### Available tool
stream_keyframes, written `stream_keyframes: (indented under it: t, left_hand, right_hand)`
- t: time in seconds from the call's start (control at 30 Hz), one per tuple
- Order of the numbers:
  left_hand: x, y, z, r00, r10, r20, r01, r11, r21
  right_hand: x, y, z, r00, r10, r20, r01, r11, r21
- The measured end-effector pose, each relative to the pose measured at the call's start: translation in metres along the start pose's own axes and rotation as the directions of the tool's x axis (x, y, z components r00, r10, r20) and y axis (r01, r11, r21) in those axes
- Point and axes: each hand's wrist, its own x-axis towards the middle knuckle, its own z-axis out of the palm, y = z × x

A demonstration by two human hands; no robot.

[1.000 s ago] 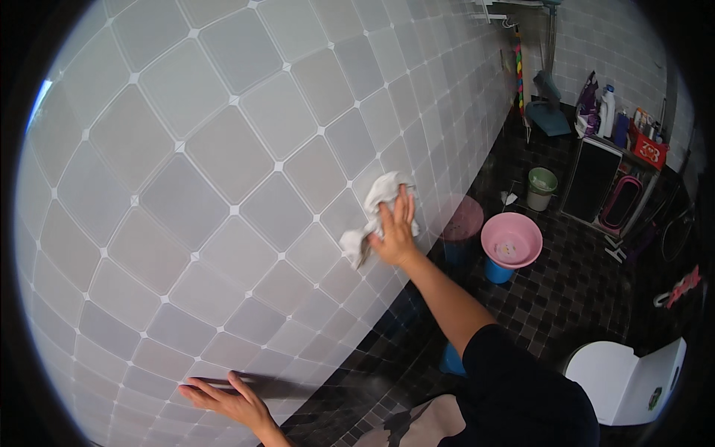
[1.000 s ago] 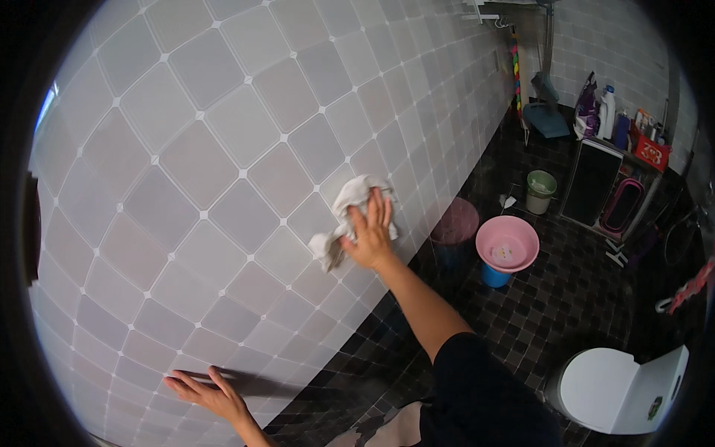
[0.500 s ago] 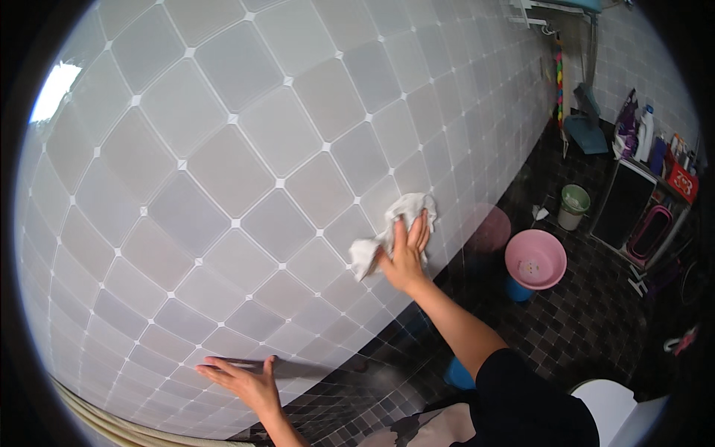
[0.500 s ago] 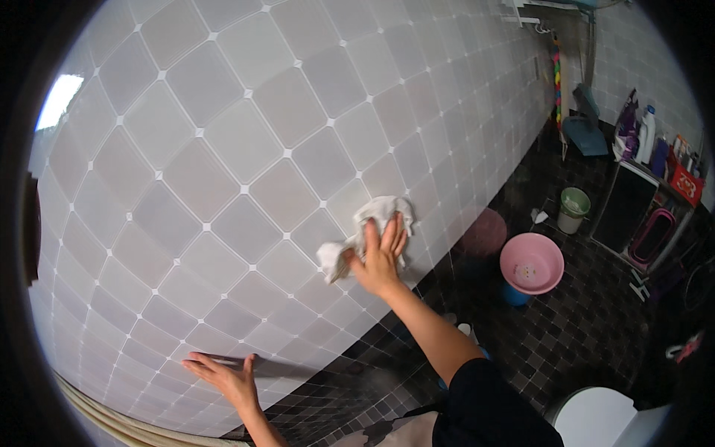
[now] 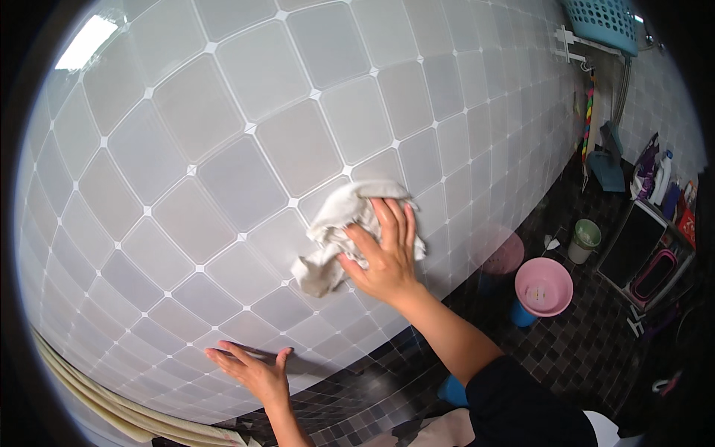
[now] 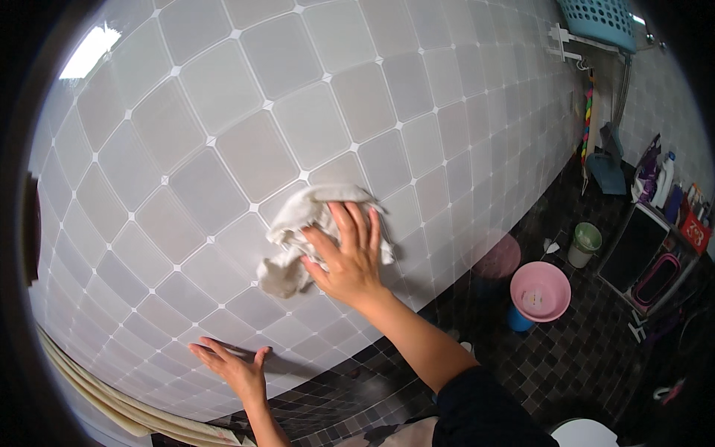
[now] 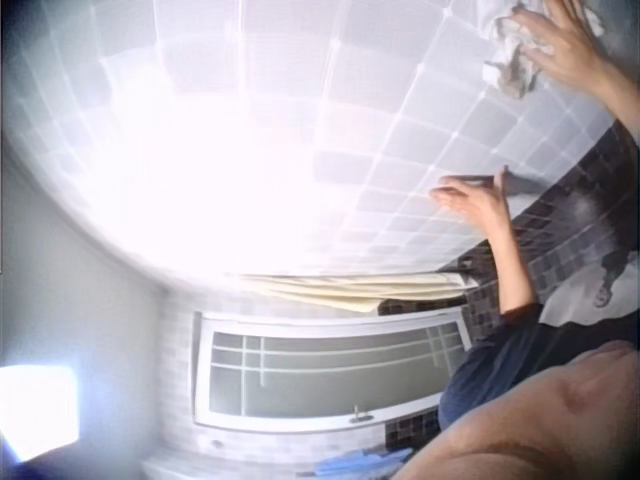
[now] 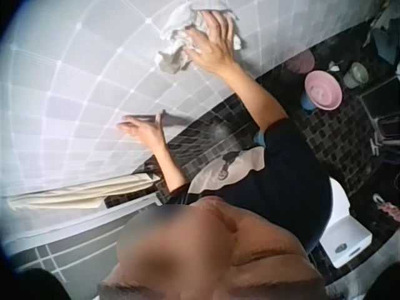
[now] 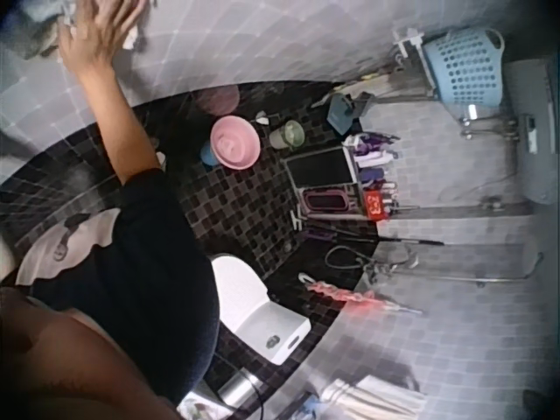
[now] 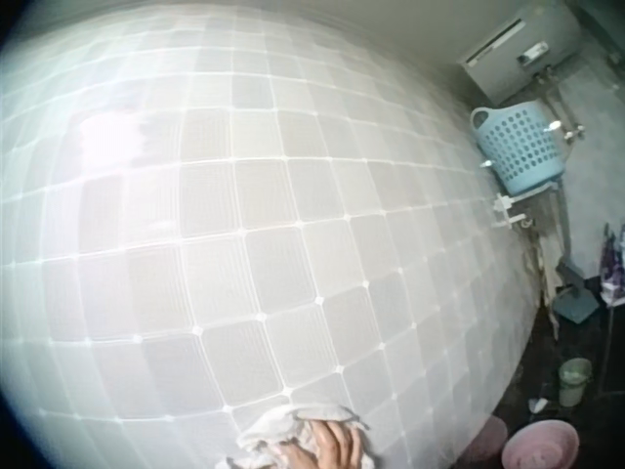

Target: The person cleans a tiled wall in a bathroom by hand with a cloth.

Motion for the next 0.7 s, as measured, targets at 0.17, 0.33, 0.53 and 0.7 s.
stream_keyframes:
  t: [0.17,0.33,0.53,0.7]
  left_hand:
    - [0.001,-0.004,0.003,1.000,0.011,-0.009,-0.011,1.000,-0.013]
    - [0.000,-0.004,0.003,1.000,-0.008,0.014,0.008,1.000,-0.011]
    - [-0.002,-0.008,0.007,1.000,-0.030,0.003,0.030,1.000,0.000]
    - [-0.001,-0.007,0.008,1.000,-0.015,0.003,0.015,1.000,0.015]
  right_hand:
    - [0.003,-0.004,-0.004,1.000,-0.013,-0.013,0.012,1.000,-0.021]
    - [0.034,-0.008,-0.008,0.997,-0.039,-0.064,0.037,0.999,-0.025]
    - [-0.046,0.018,0.007,0.994,-0.069,0.089,0.072,0.997,-0.037]
    - [-0.171,0.069,0.013,0.963,0.003,0.270,0.019,0.997,-0.077]
